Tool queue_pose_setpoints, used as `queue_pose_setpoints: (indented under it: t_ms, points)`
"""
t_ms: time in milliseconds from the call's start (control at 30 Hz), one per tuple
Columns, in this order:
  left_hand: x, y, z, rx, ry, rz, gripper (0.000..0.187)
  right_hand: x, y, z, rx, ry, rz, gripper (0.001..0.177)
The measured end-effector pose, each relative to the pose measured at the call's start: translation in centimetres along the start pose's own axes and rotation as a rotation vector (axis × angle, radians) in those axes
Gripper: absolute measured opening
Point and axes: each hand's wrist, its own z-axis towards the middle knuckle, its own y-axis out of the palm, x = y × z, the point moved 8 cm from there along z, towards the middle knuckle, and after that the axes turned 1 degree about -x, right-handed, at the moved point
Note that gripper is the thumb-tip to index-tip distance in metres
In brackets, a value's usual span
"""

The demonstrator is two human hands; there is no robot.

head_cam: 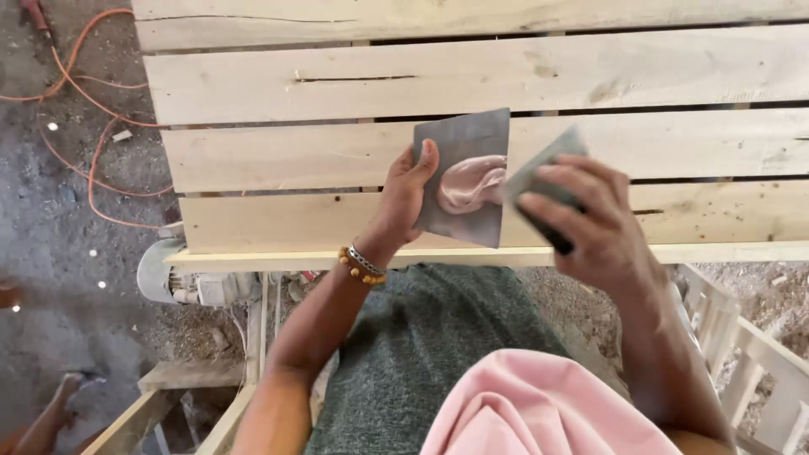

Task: Applying wood filler to gaps between wooden slats using a putty knife and smoothing the surface.

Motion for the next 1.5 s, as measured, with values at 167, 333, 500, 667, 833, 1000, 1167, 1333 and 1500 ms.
queue_pose_setpoints:
  t_ms: [167, 333, 500, 667, 833, 1000, 1167, 1333, 1500]
  points:
    - [-1.8, -2.3, 2.8, -0.089, -0.052, 0.51, 0.052, 0.5, 3.7, 1.2, -0.344, -0.083, -0.18, 0.071]
    - [7.4, -3.7, 2.9, 0.106, 0.147, 0.019, 0.052, 6.9, 3.3, 0.9, -0.177, 0.007, 0.343, 0.059]
    - [4.1, -5.2, 6.7, 0.256, 0.202, -0.029, 0.049, 12.0, 2.7, 3.3, 0.252, 0.239, 1.202, 0.053]
    - [0.6, -1.0, 10.0, 0.374, 0.03, -0.094, 0.052, 10.6, 3.2, 7.7, 0.158, 0.008, 0.738, 0.064]
    - [1.6, 4.6, 11.6, 0.121, -0.051, -0.13, 0.055, 12.6, 1.6, 6.7, 0.13, 0.029, 0.333, 0.068]
    - [2.0, 5.7, 11.7, -0.071, -0.08, -0.309, 0.05, 18.5, 1.0, 2.7, 0.385, 0.343, 0.782, 0.048]
    - [-7.5, 1.3, 12.3, -0.038, -0.248, 0.197, 0.049, 22.0, 5.6, -0.8, 0.678, 0.45, 1.474, 0.036]
    - [-2.6, 2.5, 10.9, -0.049, -0.201, -0.16, 0.044, 30.0, 7.4, -2.2, 0.193, 0.49, 0.807, 0.092]
    - [7.7, -9.5, 2.2, 0.042, 0.205, -0.061, 0.041, 25.3, 26.1, 10.5, -0.218, 0.14, 0.69, 0.079]
